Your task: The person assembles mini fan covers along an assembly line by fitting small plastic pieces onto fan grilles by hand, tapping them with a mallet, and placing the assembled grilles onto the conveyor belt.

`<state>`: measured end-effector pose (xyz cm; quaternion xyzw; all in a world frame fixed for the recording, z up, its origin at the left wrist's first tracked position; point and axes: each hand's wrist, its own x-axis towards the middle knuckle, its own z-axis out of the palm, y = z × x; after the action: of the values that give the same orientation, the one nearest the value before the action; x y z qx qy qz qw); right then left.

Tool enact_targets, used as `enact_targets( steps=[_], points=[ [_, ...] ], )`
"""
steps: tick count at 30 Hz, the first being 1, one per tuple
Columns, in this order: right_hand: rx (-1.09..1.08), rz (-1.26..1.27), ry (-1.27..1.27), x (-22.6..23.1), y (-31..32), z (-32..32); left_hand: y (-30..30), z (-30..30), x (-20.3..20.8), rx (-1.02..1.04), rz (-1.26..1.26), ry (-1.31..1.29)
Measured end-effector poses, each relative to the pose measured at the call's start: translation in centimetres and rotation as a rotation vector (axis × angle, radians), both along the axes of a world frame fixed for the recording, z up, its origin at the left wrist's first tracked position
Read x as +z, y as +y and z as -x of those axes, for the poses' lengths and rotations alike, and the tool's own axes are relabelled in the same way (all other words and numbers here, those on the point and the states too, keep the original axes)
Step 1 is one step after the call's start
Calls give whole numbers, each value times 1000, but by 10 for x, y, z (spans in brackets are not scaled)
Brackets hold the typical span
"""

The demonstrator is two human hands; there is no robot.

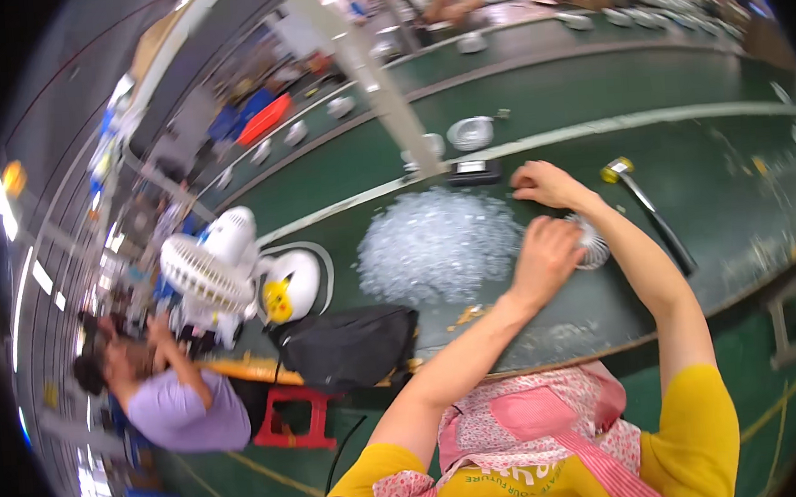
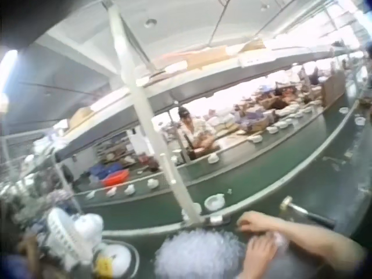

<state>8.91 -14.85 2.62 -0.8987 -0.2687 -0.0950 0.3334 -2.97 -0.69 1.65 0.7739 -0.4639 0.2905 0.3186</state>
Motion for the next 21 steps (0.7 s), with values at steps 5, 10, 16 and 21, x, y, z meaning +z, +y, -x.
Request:
enact_targets(
  steps=[5, 10, 16, 21],
  points=[
    [-58, -134, 46, -5, 1, 2, 3, -4, -3, 67, 148, 15],
    [-141, -288, 127, 15, -14, 42, 14, -20, 2, 244, 191, 27],
    [-265, -191, 61, 2, -60, 84, 22, -49, -14, 571, -117, 64],
    [-141, -140, 20, -4, -78, 93, 21, -67, -27, 716, -269, 119]
  ],
)
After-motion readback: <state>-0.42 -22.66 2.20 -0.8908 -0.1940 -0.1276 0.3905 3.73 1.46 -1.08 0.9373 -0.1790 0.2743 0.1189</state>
